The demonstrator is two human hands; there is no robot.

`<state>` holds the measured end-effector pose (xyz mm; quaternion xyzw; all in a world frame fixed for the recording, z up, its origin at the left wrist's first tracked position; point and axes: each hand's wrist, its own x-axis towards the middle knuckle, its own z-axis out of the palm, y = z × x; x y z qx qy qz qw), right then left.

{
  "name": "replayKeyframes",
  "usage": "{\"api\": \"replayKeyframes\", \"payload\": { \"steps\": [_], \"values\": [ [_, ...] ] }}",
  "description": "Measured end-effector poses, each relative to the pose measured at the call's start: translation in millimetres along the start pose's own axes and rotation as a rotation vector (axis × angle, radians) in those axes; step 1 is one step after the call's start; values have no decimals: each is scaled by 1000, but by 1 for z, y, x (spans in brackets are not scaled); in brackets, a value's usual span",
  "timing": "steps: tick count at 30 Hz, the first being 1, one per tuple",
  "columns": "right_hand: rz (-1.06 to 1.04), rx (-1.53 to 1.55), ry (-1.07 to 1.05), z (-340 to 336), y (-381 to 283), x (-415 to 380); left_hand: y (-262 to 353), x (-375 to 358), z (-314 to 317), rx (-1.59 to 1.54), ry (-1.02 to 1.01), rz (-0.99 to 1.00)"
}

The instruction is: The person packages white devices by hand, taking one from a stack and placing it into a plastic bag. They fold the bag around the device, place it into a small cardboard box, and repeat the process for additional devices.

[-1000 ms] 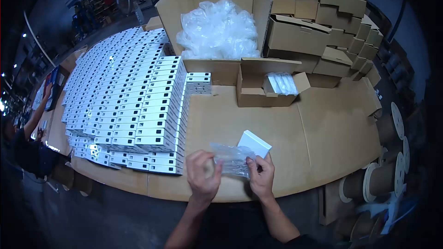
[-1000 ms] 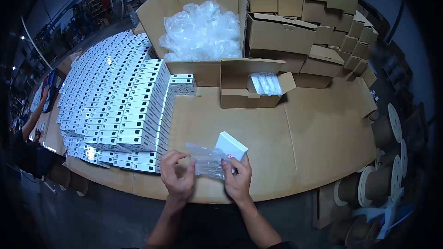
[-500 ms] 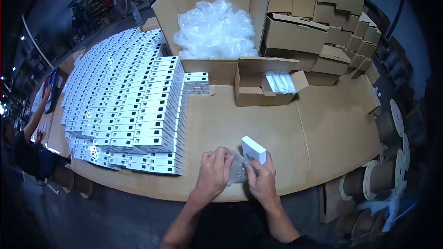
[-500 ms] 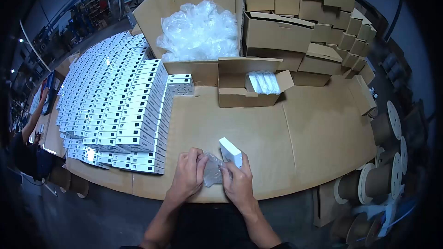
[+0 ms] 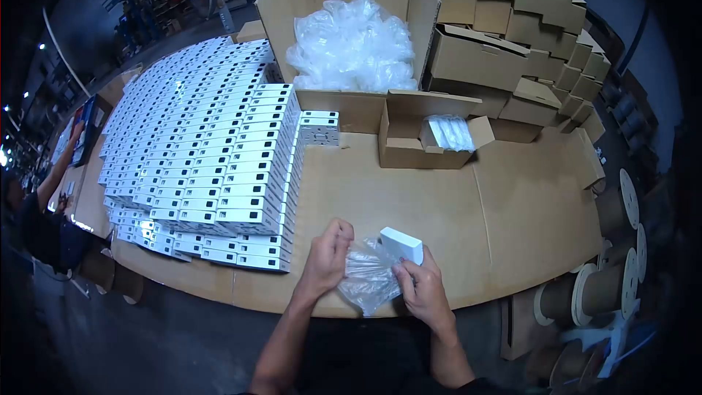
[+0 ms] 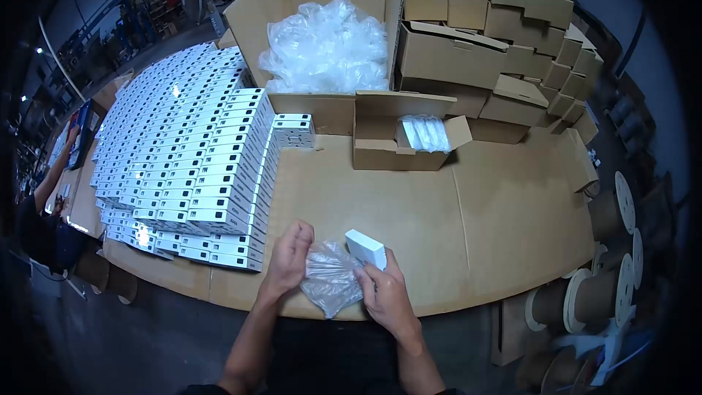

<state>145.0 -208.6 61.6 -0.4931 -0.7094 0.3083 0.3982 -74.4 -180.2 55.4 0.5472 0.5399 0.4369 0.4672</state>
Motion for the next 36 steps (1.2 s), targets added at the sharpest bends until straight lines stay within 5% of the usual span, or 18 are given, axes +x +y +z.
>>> {"api": "replayKeyframes", "payload": {
  "steps": [4, 5, 8, 12, 16, 18, 20, 24, 36],
  "values": [
    [27, 0, 133, 3, 10, -3, -37, 14, 4, -643, 348, 245],
    [55, 63, 226, 9, 9, -2, -42, 16, 5, -607, 421, 216],
    [47, 42, 353, 21, 12, -2, -24, -13, 24, -770, 116, -72],
    [-28, 14, 371, 36, 19, -4, -11, -25, 40, -413, -71, -79],
    [63, 314, 420, 11, 35, 4, -16, -27, 35, -179, 124, 99],
    [18, 294, 433, -24, 32, 19, -14, -28, 24, -129, 54, 146],
    [-43, 627, 435, -45, 10, 35, -16, -27, 22, -98, 16, 175],
    [-255, 456, 110, -71, -3, 51, -18, -25, 25, -32, 14, 171],
    [-450, 240, -154, -56, -31, 92, -14, -17, 22, 51, 16, 195]
  ]
}}
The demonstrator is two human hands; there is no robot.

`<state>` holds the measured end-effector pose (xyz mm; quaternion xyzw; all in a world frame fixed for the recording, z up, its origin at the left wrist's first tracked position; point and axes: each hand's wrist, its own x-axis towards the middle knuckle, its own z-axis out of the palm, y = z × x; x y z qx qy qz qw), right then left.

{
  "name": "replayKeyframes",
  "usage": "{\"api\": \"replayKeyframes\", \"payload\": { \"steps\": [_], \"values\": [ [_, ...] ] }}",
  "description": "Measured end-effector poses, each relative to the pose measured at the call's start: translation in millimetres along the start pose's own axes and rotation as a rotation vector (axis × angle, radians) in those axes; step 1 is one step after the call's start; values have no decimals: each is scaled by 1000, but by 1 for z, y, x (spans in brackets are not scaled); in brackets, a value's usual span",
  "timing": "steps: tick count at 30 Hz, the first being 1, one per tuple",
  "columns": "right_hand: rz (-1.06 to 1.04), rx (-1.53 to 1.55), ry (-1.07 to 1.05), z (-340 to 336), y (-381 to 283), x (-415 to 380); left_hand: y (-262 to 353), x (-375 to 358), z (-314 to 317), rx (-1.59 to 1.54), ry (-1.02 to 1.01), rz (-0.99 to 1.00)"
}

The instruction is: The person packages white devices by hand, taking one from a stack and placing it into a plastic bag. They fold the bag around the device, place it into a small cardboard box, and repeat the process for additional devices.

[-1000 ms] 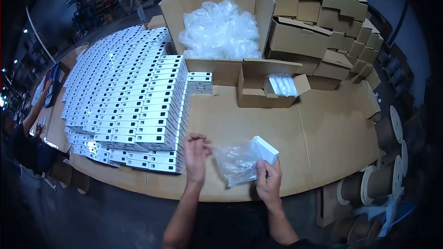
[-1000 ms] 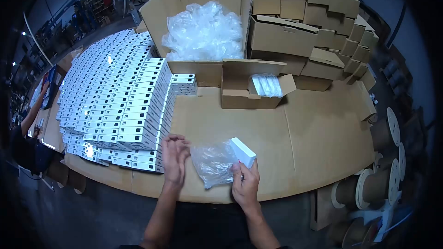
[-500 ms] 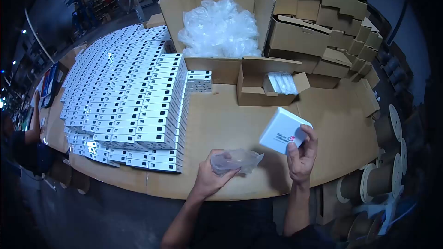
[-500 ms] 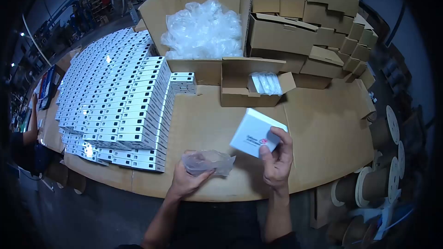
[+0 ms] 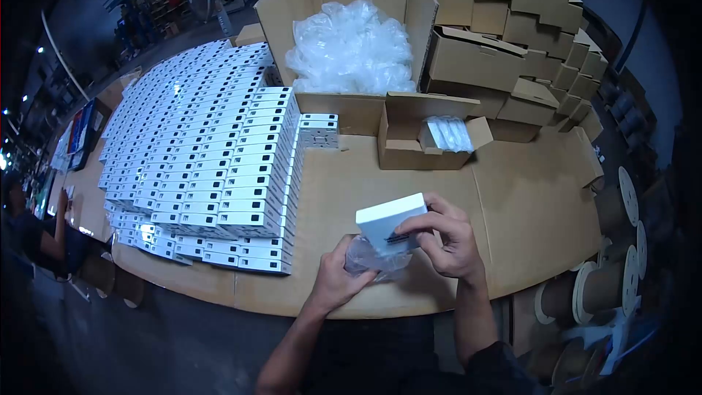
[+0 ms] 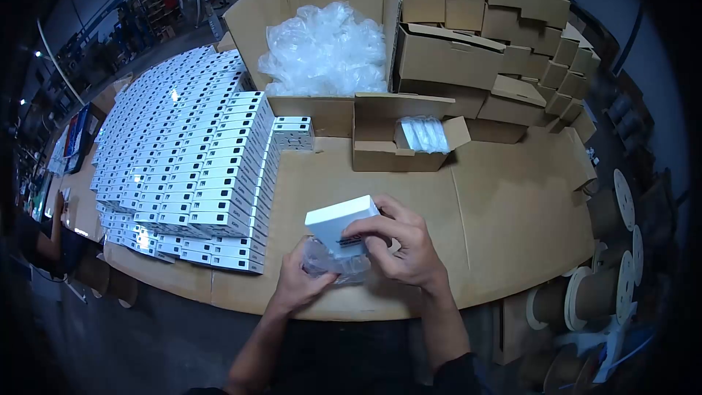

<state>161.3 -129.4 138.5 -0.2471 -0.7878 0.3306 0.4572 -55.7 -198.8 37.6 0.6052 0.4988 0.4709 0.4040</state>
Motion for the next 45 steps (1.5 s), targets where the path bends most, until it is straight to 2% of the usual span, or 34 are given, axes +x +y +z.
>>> {"api": "replayKeyframes", "payload": {
  "steps": [3, 6, 10, 15, 19, 22, 27, 30, 31, 35, 38, 41, 45],
  "values": [
    [-42, -93, 106, -2, -3, 5, 8, 0, 1, 1, 7, 2],
    [53, 111, 219, -2, 1, 2, 7, -2, 2, -46, 4, -14],
    [-49, 115, 114, -3, 4, 5, 3, -2, 2, -90, 0, -17],
    [0, 297, 50, -1, 10, 2, -4, 1, 4, -187, 50, -11],
    [33, 37, -96, -6, 11, 7, 3, 1, 2, -71, 40, -17],
    [12, 93, 3, 7, 9, 11, 1, 1, 4, -38, 42, -25],
    [260, 333, -19, 19, 16, 3, -6, 3, 7, -221, 48, -64],
    [332, 436, 33, 25, 23, -4, -4, 4, 5, -313, 20, -81],
    [419, 459, 30, 25, 25, -7, -4, 5, 4, -334, 9, -81],
    [454, 470, 20, 32, 42, -19, -26, -1, 6, -660, -47, -82],
    [439, 469, -22, 33, 47, -27, -65, -9, 10, -761, -34, -280],
    [456, 660, 170, 45, 56, -37, -55, -7, 15, -890, 17, -235],
    [659, 796, 288, 52, 69, -63, -46, -5, 15, -876, 64, -159]
  ]
}}
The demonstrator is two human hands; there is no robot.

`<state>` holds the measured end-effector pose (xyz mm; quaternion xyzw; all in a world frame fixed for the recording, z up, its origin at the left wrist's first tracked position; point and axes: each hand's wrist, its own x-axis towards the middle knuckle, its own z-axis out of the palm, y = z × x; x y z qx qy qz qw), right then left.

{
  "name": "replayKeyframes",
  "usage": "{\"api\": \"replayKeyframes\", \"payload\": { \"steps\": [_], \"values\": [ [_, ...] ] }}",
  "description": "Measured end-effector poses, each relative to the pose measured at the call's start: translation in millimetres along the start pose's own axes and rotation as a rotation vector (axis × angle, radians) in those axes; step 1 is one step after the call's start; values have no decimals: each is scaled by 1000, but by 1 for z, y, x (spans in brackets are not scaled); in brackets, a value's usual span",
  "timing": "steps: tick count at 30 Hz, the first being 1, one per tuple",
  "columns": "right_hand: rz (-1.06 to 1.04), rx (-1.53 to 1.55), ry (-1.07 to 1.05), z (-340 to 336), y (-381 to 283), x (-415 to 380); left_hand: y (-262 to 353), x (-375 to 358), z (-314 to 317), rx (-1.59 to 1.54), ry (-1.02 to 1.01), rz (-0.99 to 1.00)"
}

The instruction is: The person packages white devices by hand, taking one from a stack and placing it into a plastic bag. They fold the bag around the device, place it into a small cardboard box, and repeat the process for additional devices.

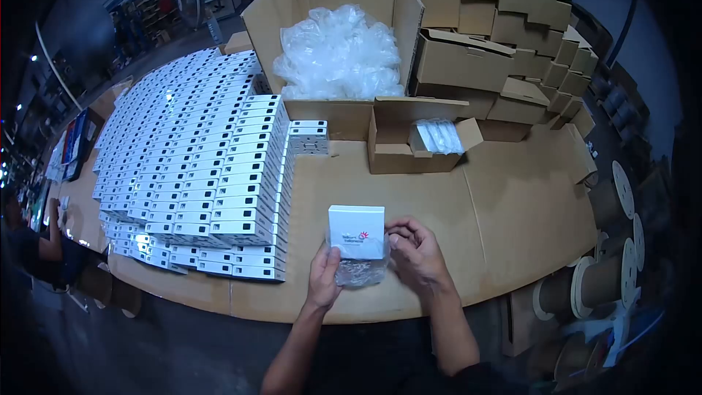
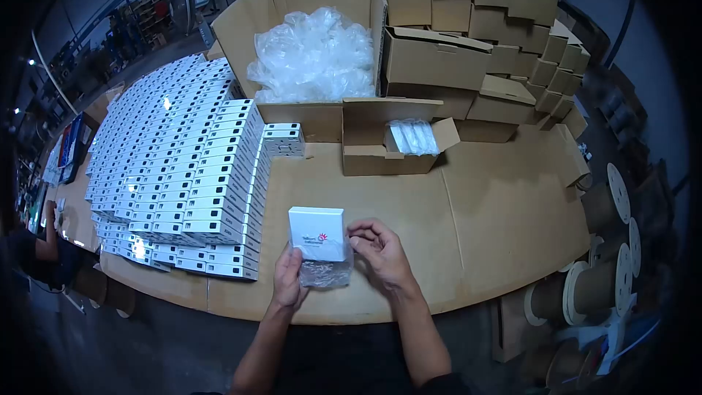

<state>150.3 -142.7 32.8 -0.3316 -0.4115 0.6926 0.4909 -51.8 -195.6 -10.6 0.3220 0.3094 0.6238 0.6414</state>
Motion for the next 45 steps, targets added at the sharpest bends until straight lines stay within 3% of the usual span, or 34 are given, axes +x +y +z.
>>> {"api": "replayKeyframes", "payload": {
  "steps": [4, 11, 16, 19, 23, 24, 28, 32, 39, 43, 45],
  "values": [
    [-2, -55, 90, 4, 13, -6, 0, 4, -3, 75, 3, 44],
    [-179, -169, 126, 12, 10, -2, 5, 9, -13, 330, -6, 106],
    [-294, -240, 82, 12, 0, -1, 24, 14, 3, 540, 5, 266],
    [-319, -118, 29, 12, 0, 1, 22, 16, 1, 435, -8, 299],
    [-245, 64, 10, 32, 2, -5, 22, 13, 17, 212, 109, 146],
    [-258, -104, -7, 33, 4, -8, 20, 13, 17, 217, 117, 131],
    [-103, -162, 87, 27, 17, -14, 2, 11, 15, 231, 192, 178],
    [-281, -168, 155, 28, 18, -11, -2, -7, 38, 438, 421, 292],
    [-354, -371, -29, 30, 22, -10, -11, -5, 45, 561, 342, 236],
    [-167, -137, 15, 28, 29, -11, 2, 0, 40, 306, 380, 65],
    [-150, -193, 80, 31, 29, -11, 4, 4, 40, 127, 410, 35]
  ]
}}
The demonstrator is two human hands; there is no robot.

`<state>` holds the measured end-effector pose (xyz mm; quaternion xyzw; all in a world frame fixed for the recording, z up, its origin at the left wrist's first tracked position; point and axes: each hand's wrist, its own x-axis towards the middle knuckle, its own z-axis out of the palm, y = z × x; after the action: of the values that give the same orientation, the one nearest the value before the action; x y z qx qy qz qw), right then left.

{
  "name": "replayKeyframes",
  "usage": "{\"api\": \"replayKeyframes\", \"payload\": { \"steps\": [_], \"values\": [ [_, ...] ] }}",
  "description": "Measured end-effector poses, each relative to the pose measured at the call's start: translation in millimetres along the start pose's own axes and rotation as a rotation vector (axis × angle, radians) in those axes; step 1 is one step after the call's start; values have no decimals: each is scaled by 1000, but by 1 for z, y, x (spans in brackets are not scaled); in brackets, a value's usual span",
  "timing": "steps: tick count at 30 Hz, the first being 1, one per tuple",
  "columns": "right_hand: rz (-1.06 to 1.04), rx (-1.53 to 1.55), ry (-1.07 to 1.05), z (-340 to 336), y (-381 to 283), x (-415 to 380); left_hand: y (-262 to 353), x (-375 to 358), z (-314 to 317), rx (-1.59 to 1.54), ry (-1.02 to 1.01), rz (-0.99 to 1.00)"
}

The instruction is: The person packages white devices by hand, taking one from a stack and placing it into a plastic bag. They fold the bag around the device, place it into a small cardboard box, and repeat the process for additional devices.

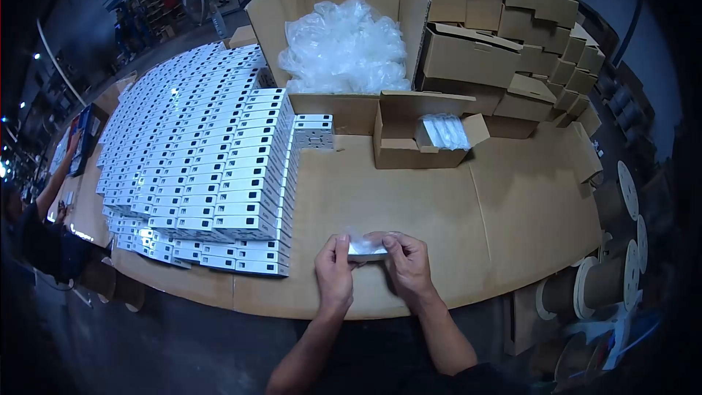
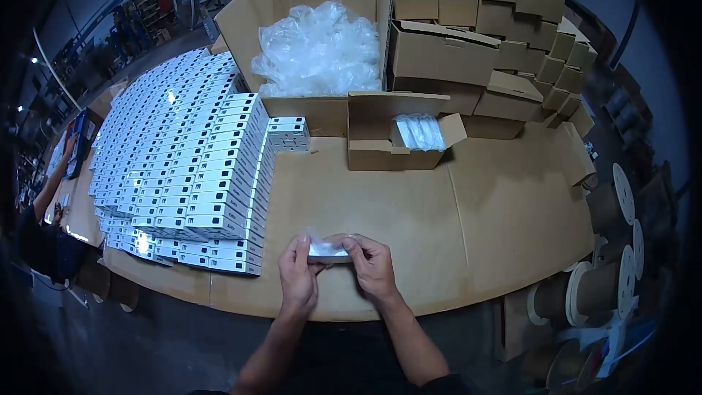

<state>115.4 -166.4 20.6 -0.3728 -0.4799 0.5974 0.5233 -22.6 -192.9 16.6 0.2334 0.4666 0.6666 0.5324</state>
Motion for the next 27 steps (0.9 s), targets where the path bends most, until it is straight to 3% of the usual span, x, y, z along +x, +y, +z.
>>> {"api": "replayKeyframes", "payload": {
  "steps": [3, 5, 7, 10, 16, 19, 24, 27],
  "values": [
    [60, -76, 126, 11, -17, -1, -1, 8, -5, -18, 21, -11],
    [-59, 27, 166, 12, -28, -5, -2, 11, -8, -58, 49, -43],
    [-216, -65, 78, 9, -30, -4, 8, 13, -4, -65, 93, -30],
    [-505, -503, -223, -12, -40, 0, 3, 19, -15, -31, 67, -19],
    [-282, -602, -261, -13, -44, 7, 3, 14, -16, 13, -23, -93],
    [-99, -531, -260, -17, -44, 8, 23, 4, -7, 71, -87, 49],
    [-107, -433, -339, -32, -35, 16, 35, -4, -15, 86, -264, 127],
    [-225, -499, -373, -31, -46, 19, 46, -6, -11, 400, -430, 332]
  ]
}}
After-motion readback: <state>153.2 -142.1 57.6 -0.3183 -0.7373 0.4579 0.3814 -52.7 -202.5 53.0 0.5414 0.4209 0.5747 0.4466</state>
